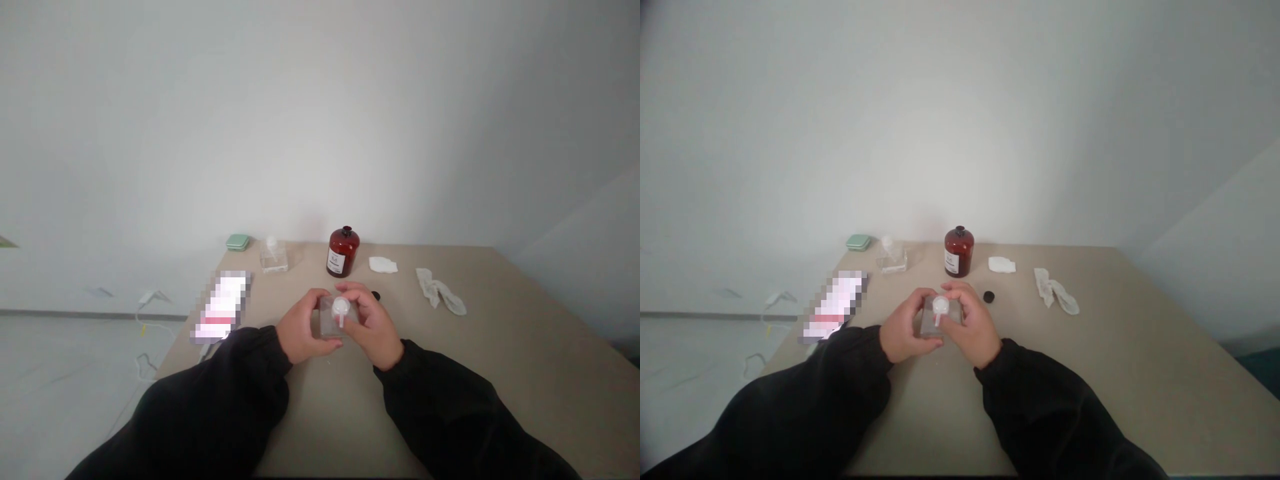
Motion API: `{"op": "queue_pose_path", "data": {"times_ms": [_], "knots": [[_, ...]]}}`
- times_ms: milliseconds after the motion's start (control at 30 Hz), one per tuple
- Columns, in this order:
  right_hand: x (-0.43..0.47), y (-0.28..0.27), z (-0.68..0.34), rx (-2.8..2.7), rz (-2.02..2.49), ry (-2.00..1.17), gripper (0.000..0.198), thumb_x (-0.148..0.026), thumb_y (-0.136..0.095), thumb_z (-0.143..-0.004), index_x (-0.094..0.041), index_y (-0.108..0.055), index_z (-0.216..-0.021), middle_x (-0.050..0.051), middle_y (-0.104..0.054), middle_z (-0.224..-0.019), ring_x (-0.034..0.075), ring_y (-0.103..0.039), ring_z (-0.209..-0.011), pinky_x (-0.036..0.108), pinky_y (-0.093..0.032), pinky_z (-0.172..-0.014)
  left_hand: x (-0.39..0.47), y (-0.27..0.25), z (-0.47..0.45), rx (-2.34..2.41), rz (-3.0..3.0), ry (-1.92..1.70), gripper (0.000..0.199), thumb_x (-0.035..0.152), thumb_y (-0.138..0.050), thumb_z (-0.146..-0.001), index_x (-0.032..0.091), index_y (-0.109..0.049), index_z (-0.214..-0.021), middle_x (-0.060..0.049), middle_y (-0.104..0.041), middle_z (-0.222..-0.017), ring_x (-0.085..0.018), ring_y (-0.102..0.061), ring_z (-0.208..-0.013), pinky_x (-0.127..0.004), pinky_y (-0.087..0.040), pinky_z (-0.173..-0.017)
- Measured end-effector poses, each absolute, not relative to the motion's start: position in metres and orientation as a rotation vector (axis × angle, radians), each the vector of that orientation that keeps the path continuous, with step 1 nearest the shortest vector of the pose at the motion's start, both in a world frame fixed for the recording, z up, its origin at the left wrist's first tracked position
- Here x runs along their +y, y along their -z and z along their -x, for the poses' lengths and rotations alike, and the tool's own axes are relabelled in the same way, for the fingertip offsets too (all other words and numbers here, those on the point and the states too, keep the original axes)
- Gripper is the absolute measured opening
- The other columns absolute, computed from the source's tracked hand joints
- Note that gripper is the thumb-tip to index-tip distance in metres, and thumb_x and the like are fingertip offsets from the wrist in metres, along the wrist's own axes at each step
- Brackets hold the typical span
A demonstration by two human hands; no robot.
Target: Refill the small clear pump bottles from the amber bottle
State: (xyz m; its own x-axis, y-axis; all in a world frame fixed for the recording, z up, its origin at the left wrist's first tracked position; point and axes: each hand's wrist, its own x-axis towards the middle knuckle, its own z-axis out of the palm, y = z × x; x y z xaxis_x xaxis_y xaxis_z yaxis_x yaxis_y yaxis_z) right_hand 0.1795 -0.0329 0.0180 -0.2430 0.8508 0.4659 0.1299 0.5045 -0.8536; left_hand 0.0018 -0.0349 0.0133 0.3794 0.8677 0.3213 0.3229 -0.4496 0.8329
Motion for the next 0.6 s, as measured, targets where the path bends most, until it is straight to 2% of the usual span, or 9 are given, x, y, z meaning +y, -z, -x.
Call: {"op": "queue_pose_path", "data": {"times_ms": [133,267,333,400,467,533,600], "knots": [[-0.0353,-0.0211,-0.1804,-1.755,0.796,-0.88,0.025,-0.035,-0.06,-0.085,-0.025,-0.06,-0.107,0.011,-0.052,-0.124,0.028,-0.05,-0.12,0.048,-0.039,-0.1,-0.0352,-0.0141,-0.0022,1.001,-1.955,-1.03,0.065,0.031,-0.078,-0.059,0.018,-0.044,-0.113,-0.005,-0.058,-0.1,-0.022,-0.057,-0.088,-0.036,-0.046,-0.081],[-0.0371,-0.0206,-0.1789,-1.626,0.806,-0.93,0.029,-0.035,-0.07,-0.077,-0.025,-0.054,-0.099,0.01,-0.052,-0.121,0.027,-0.053,-0.115,0.047,-0.041,-0.097,-0.0365,-0.0136,-0.0021,1.01,-1.956,-1.029,0.064,0.031,-0.077,-0.059,0.017,-0.045,-0.112,-0.005,-0.057,-0.097,-0.022,-0.056,-0.084,-0.036,-0.046,-0.078],[-0.0371,-0.021,-0.1797,-1.62,0.81,-0.936,0.024,-0.035,-0.069,-0.078,-0.024,-0.055,-0.094,0.01,-0.053,-0.12,0.027,-0.053,-0.115,0.046,-0.041,-0.097,-0.0367,-0.0133,-0.002,1.008,-1.962,-1.029,0.064,0.03,-0.077,-0.058,0.017,-0.044,-0.112,-0.005,-0.057,-0.098,-0.022,-0.056,-0.085,-0.036,-0.046,-0.078],[-0.0369,-0.0222,-0.1815,-1.684,0.793,-0.912,0.019,-0.037,-0.063,-0.082,-0.024,-0.059,-0.096,0.011,-0.053,-0.12,0.027,-0.052,-0.116,0.047,-0.04,-0.098,-0.0366,-0.013,-0.0021,0.998,-1.971,-1.036,0.065,0.03,-0.077,-0.058,0.018,-0.043,-0.112,-0.005,-0.056,-0.1,-0.022,-0.056,-0.087,-0.037,-0.046,-0.08],[-0.0366,-0.0228,-0.1825,-1.748,0.759,-0.88,0.023,-0.037,-0.058,-0.086,-0.024,-0.061,-0.104,0.012,-0.052,-0.122,0.028,-0.05,-0.118,0.047,-0.038,-0.1,-0.0364,-0.0127,-0.0024,0.989,-1.967,-1.044,0.066,0.03,-0.077,-0.058,0.018,-0.043,-0.113,-0.005,-0.056,-0.101,-0.023,-0.056,-0.088,-0.037,-0.045,-0.081],[-0.0363,-0.0213,-0.182,-1.738,0.742,-0.887,0.027,-0.036,-0.06,-0.084,-0.025,-0.058,-0.109,0.012,-0.052,-0.123,0.028,-0.049,-0.119,0.047,-0.039,-0.099,-0.0363,-0.0124,-0.0026,0.986,-1.951,-1.044,0.066,0.03,-0.077,-0.058,0.018,-0.042,-0.113,-0.005,-0.056,-0.1,-0.022,-0.056,-0.087,-0.037,-0.045,-0.08],[-0.0361,-0.0185,-0.1806,-1.663,0.753,-0.929,0.029,-0.034,-0.066,-0.079,-0.026,-0.055,-0.105,0.011,-0.051,-0.122,0.027,-0.051,-0.117,0.046,-0.042,-0.096,-0.0365,-0.0122,-0.0026,0.994,-1.942,-1.038,0.066,0.03,-0.077,-0.058,0.018,-0.042,-0.113,-0.005,-0.056,-0.099,-0.022,-0.055,-0.086,-0.036,-0.046,-0.079]]}}
